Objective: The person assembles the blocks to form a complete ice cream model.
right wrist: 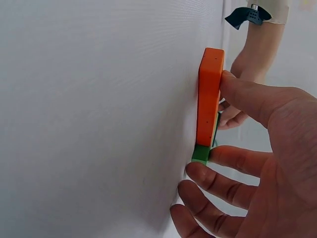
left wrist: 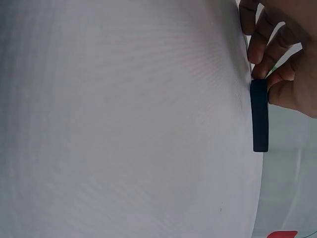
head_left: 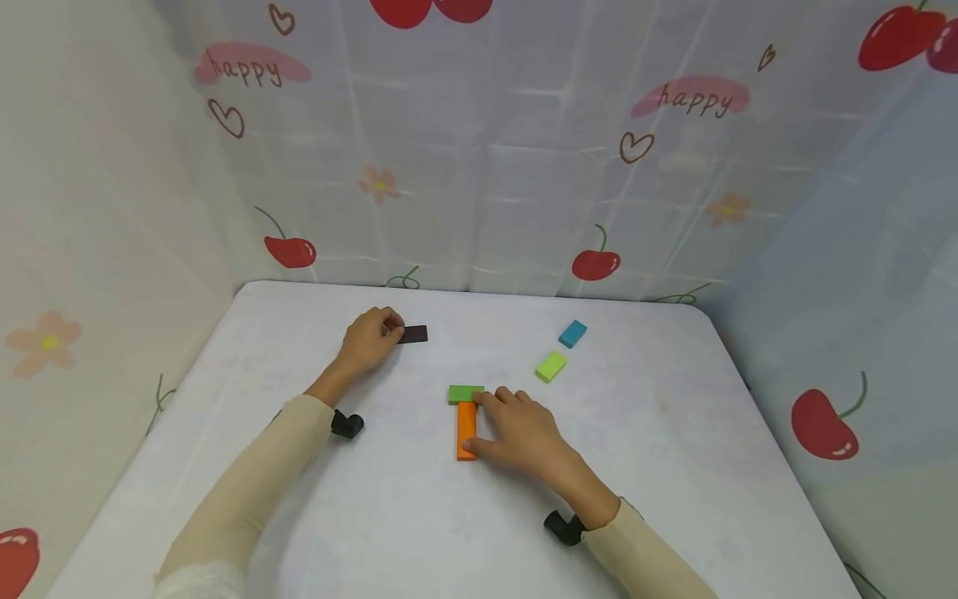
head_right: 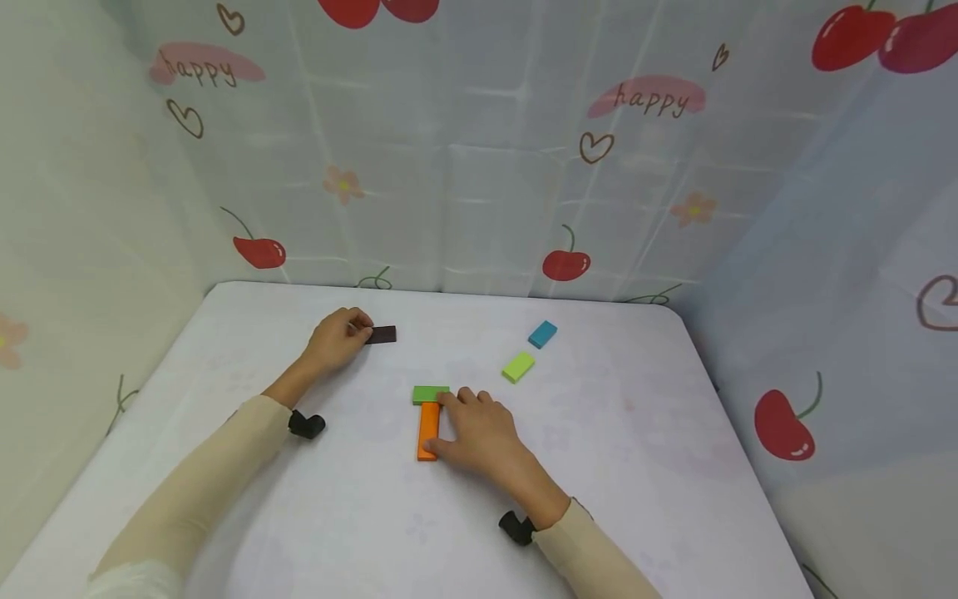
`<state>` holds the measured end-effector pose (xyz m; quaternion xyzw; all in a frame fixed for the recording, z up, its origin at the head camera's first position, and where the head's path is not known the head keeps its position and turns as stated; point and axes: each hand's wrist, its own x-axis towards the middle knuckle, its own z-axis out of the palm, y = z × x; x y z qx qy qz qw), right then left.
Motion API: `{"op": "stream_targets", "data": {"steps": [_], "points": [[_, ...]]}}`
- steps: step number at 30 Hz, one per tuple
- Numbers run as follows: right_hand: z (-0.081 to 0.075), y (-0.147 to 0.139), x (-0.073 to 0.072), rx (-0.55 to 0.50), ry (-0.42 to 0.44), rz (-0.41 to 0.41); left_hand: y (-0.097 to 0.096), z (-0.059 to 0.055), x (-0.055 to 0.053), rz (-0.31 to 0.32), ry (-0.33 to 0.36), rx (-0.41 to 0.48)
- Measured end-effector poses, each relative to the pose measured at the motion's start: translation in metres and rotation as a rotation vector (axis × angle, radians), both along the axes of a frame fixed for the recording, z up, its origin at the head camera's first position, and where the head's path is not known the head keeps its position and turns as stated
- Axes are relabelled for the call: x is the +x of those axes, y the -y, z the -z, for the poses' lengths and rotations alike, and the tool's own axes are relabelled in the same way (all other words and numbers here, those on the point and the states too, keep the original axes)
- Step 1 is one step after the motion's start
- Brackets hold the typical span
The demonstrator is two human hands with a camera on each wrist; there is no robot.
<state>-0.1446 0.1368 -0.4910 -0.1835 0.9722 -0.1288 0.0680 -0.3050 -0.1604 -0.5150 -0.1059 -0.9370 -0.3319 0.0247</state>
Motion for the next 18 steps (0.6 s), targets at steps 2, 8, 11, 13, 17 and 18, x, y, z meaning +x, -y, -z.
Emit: {"op": "stream_targets", "data": {"steps": [2,8,11,13,17,18], "points": [[-0.0001,0.0004,0.0001,0.005,-0.002,0.001,0.0011,0.0024,-0.0012,0.007,0.001,-0.005],[-0.0015,0.0005,0.0013,-0.013,-0.011,0.003,0.0016,0.0049,-0.004,0.007,0.001,-0.014],[-0.0014,0.0009,0.0019,-0.026,-0.01,0.003,0.002,0.0042,-0.0038,0.003,0.01,-0.018],[-0.0011,0.0012,0.0019,-0.031,-0.01,0.004,0.0021,0.0041,-0.0036,0.002,0.014,-0.019],[-0.0008,0.0018,0.0021,-0.031,-0.009,0.009,0.0013,0.0034,-0.0037,0.003,0.018,-0.032],[-0.0008,0.0019,0.0021,-0.029,-0.009,0.011,0.0008,0.0032,-0.0038,0.004,0.019,-0.037]]}}
